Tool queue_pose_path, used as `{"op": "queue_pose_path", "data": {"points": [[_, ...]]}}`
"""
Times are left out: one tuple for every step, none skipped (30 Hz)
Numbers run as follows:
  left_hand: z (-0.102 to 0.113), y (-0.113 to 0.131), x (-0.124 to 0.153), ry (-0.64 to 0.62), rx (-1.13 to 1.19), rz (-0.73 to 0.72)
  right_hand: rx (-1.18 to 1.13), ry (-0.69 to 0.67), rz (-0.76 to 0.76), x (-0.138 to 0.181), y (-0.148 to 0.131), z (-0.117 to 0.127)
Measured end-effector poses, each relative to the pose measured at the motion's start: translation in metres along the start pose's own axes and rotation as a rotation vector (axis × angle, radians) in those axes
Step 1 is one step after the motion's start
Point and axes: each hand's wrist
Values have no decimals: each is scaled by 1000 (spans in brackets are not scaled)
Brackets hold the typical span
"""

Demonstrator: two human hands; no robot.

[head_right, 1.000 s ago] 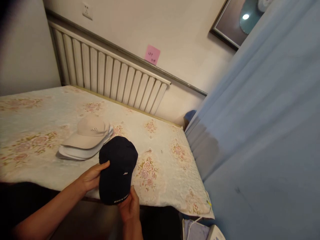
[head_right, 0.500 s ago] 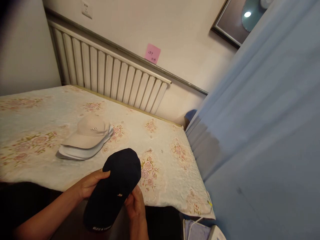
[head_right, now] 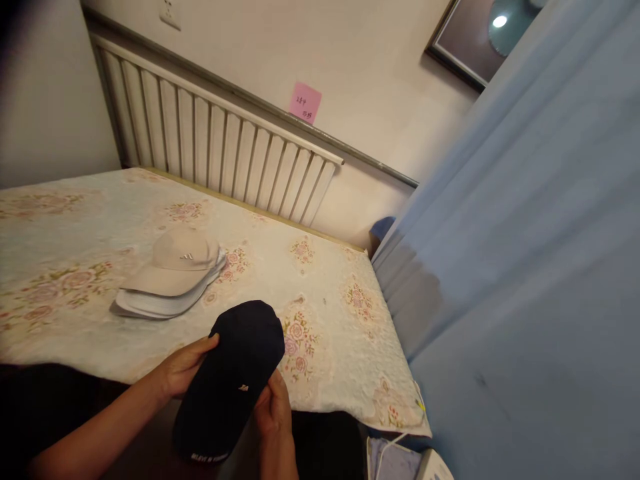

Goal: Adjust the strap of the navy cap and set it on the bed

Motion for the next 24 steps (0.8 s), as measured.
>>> {"op": "queue_pose_path", "data": {"points": [[0, 1, 0, -1, 10, 18, -9, -3, -2, -1, 2, 2], [0, 1, 0, -3, 17, 28, -17, -8, -1, -2, 3, 3], [0, 1, 0, -2, 21, 31, -23, -13, 3, -3, 5, 5], [-1, 1, 0, 3, 21, 32, -23, -16, 10, -4, 6, 6], [-1, 1, 0, 9, 19, 35, -16, -16, 18, -4, 7, 7], [-2, 1, 1, 16, 16, 37, 0, -11, 25, -4, 7, 8], [-2, 1, 1, 20, 11, 37, 21, -3, 33, -5, 8, 8], [-3, 1, 1, 22, 6, 36, 42, 9, 41, -5, 8, 8], [-3, 0, 1, 23, 0, 33, 57, 22, 46, -5, 7, 8], [-4, 0, 1, 25, -7, 24, 62, 30, 45, -5, 7, 7], [-3, 0, 1, 28, -14, 14, 57, 33, 38, -4, 7, 7], [-3, -1, 1, 33, -21, 8, 45, 30, 26, -4, 7, 6], [-3, 0, 0, 38, -28, 7, 28, 23, 11, -4, 7, 6], [-2, 0, 0, 43, -35, 7, 11, 17, 0, -3, 7, 6], [-1, 0, 0, 46, -44, 6, -5, 12, -3, -3, 8, 7], [0, 0, 0, 46, -54, 3, -19, 7, -1, -2, 8, 8], [2, 1, -1, 44, -64, 0, -32, 3, 4, -1, 8, 8], [3, 1, -1, 38, -74, -6, -46, -1, 12, -1, 9, 10], [4, 1, -1, 32, -84, -10, -59, -6, 19, -1, 8, 11], [5, 1, -1, 25, -95, -15, -71, -10, 27, -1, 8, 12], [6, 1, 0, 20, -107, -19, -82, -14, 31, -1, 7, 13], [7, 1, 0, 17, -118, -24, -91, -14, 32, -2, 6, 14], [7, 1, 0, 15, -129, -34, -100, -12, 30, -2, 4, 15], [8, 0, 0, 12, -138, -45, -106, -9, 28, -3, 2, 16]]}}
Point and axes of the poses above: each hand's wrist, its own x-axis away from the middle knuckle, its own z-axis out of the back of the hand, y = z × x, and after that the axes turned 10 degrees about x, right-handed
